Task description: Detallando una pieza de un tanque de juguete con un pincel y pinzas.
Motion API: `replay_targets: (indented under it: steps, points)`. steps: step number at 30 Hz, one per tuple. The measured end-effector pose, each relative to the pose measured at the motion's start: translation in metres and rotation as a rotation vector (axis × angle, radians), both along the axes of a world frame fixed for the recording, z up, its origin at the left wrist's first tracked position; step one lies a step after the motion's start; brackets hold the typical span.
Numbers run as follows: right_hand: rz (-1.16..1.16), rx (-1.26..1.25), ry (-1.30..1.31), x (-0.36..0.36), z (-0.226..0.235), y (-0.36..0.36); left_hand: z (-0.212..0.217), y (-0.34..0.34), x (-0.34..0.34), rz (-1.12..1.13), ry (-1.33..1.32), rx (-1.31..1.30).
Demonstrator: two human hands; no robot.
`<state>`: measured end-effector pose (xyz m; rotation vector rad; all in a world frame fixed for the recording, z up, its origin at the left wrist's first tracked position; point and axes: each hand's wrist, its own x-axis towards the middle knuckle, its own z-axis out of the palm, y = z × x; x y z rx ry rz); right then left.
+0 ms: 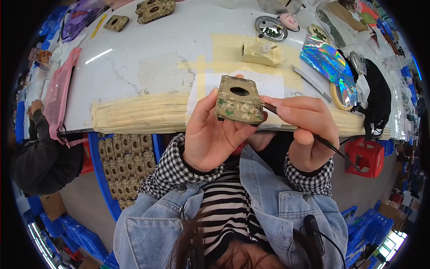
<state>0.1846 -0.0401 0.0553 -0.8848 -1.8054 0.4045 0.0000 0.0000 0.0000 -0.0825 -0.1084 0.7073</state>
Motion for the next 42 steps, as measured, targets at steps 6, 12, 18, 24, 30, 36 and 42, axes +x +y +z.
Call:
replay_targets:
  steps: [6,12,18,24,30,36,42]
  points:
    - [-0.159,0.092,0.204,0.000,-0.006,-0.001,0.005,0.001,-0.005,0.097,0.177,0.210]
    - [-0.293,0.086,0.201,0.028,-0.026,-0.011,-0.010,0.005,-0.052,0.303,0.217,0.501]
    - [-0.267,0.045,0.183,0.042,-0.027,-0.013,-0.039,0.028,-0.218,0.532,0.283,1.014]
    - [-0.288,0.051,0.270,0.039,-0.029,-0.006,-0.093,-0.046,-0.355,0.784,1.505,0.287]
    - [-0.281,0.065,0.234,0.026,-0.018,-0.011,-0.160,0.017,-0.336,0.897,1.810,-0.188]
    - [-0.219,0.016,0.242,0.025,-0.010,-0.016,-0.287,0.061,-0.444,1.032,2.326,-0.003]
    - [-0.347,0.002,0.208,0.035,-0.007,-0.028,-0.246,0.104,-0.339,1.013,2.476,0.112]
